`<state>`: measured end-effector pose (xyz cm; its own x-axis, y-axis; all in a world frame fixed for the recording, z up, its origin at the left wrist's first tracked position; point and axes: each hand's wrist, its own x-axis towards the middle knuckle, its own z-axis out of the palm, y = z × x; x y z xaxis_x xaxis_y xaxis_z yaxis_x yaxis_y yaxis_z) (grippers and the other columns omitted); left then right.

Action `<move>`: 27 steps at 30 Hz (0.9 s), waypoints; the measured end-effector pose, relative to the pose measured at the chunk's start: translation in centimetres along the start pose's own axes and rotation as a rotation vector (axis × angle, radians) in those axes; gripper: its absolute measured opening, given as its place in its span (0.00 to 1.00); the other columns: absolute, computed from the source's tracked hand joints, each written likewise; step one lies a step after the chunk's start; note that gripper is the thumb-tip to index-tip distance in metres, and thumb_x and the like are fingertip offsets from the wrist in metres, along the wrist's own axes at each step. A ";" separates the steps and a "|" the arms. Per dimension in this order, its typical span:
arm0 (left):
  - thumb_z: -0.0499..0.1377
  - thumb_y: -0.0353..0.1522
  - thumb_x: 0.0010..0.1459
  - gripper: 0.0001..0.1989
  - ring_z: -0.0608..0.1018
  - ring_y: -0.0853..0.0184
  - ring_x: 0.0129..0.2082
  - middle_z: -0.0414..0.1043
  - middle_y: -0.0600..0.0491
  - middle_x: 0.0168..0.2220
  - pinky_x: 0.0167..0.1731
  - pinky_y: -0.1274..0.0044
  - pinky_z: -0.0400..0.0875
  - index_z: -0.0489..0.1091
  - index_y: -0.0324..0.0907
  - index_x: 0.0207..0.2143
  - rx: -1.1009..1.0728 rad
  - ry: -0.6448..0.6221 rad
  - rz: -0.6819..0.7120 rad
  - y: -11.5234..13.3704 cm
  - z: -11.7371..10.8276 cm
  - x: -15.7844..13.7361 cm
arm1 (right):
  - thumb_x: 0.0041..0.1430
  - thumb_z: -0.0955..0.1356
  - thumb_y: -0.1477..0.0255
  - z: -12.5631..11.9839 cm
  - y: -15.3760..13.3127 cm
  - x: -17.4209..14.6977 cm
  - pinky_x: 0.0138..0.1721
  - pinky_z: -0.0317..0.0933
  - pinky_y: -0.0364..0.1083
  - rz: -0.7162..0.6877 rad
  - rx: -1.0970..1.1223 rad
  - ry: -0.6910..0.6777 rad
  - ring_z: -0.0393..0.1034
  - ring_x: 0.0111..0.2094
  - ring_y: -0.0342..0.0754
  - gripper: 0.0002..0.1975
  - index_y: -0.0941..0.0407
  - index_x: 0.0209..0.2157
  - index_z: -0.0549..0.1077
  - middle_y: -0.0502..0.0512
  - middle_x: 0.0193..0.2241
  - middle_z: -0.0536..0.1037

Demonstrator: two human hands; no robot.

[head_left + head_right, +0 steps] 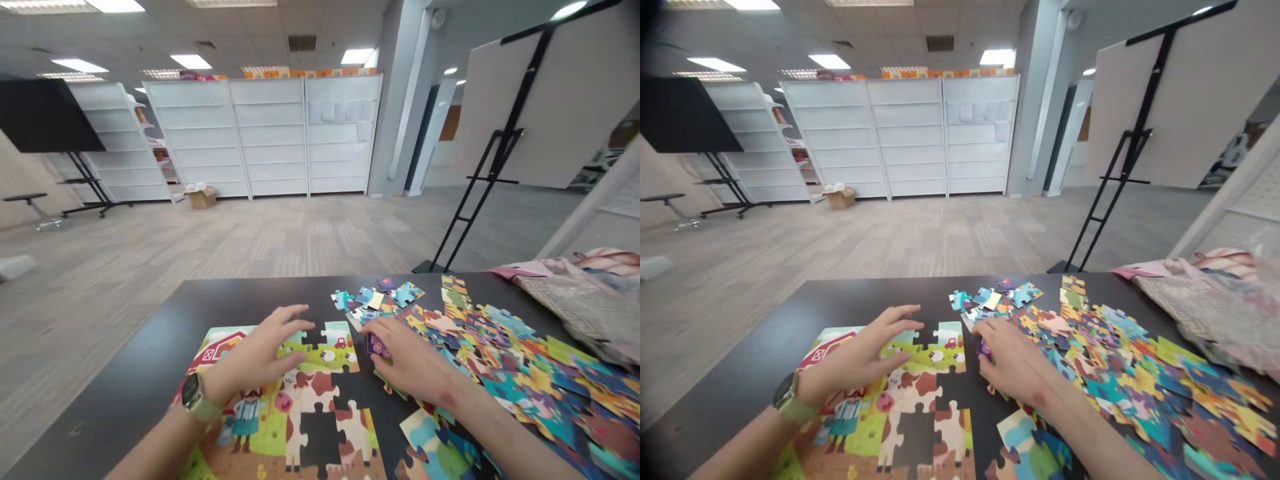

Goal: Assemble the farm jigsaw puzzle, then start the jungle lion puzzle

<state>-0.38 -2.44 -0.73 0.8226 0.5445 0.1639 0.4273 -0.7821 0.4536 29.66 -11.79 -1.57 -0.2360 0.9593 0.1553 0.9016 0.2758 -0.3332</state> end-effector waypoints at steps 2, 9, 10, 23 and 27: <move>0.56 0.36 0.66 0.20 0.64 0.56 0.65 0.59 0.47 0.66 0.64 0.60 0.61 0.65 0.49 0.60 0.003 0.064 -0.054 -1.3 -1.4 -0.2 | 0.57 0.64 0.78 -0.1 0.5 0.1 0.50 0.64 0.54 0.043 -0.042 -0.009 0.70 0.47 0.57 0.16 0.56 0.46 0.72 0.61 0.45 0.75; 0.54 0.39 0.67 0.20 0.70 0.59 0.62 0.65 0.49 0.63 0.59 0.66 0.70 0.67 0.48 0.60 -0.012 0.132 -0.221 -3.2 -5.7 -2.9 | 0.62 0.62 0.73 0.4 1.9 0.3 0.49 0.64 0.55 0.028 -0.088 -0.014 0.70 0.46 0.57 0.12 0.55 0.45 0.73 0.62 0.45 0.74; 0.54 0.40 0.67 0.22 0.69 0.59 0.63 0.64 0.48 0.64 0.60 0.65 0.68 0.65 0.48 0.61 0.006 0.127 -0.249 -2.8 -5.5 -3.8 | 0.63 0.61 0.73 0.5 2.1 0.3 0.48 0.64 0.55 0.020 -0.084 -0.013 0.70 0.46 0.57 0.12 0.55 0.44 0.73 0.62 0.45 0.74; 0.51 0.59 0.62 0.38 0.51 0.41 0.71 0.48 0.47 0.72 0.65 0.49 0.52 0.49 0.59 0.70 0.490 0.011 -0.407 0.5 3.0 -9.7 | 0.69 0.57 0.67 -3.0 1.1 0.1 0.47 0.63 0.55 -0.106 -0.024 0.361 0.72 0.43 0.57 0.17 0.56 0.38 0.74 0.61 0.38 0.79; 0.52 0.57 0.63 0.37 0.55 0.41 0.69 0.51 0.45 0.71 0.64 0.47 0.53 0.54 0.54 0.69 0.471 0.076 -0.382 0.1 3.4 -9.8 | 0.70 0.61 0.64 -9.2 -5.1 -7.9 0.30 0.61 0.47 -0.147 0.234 0.438 0.69 0.28 0.47 0.17 0.52 0.27 0.68 0.51 0.25 0.74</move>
<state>-7.17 -8.88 -5.28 0.5567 0.8195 0.1360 0.8211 -0.5677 0.0596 30.29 -21.29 7.45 -0.1351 0.8077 0.5738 0.7535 0.4599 -0.4699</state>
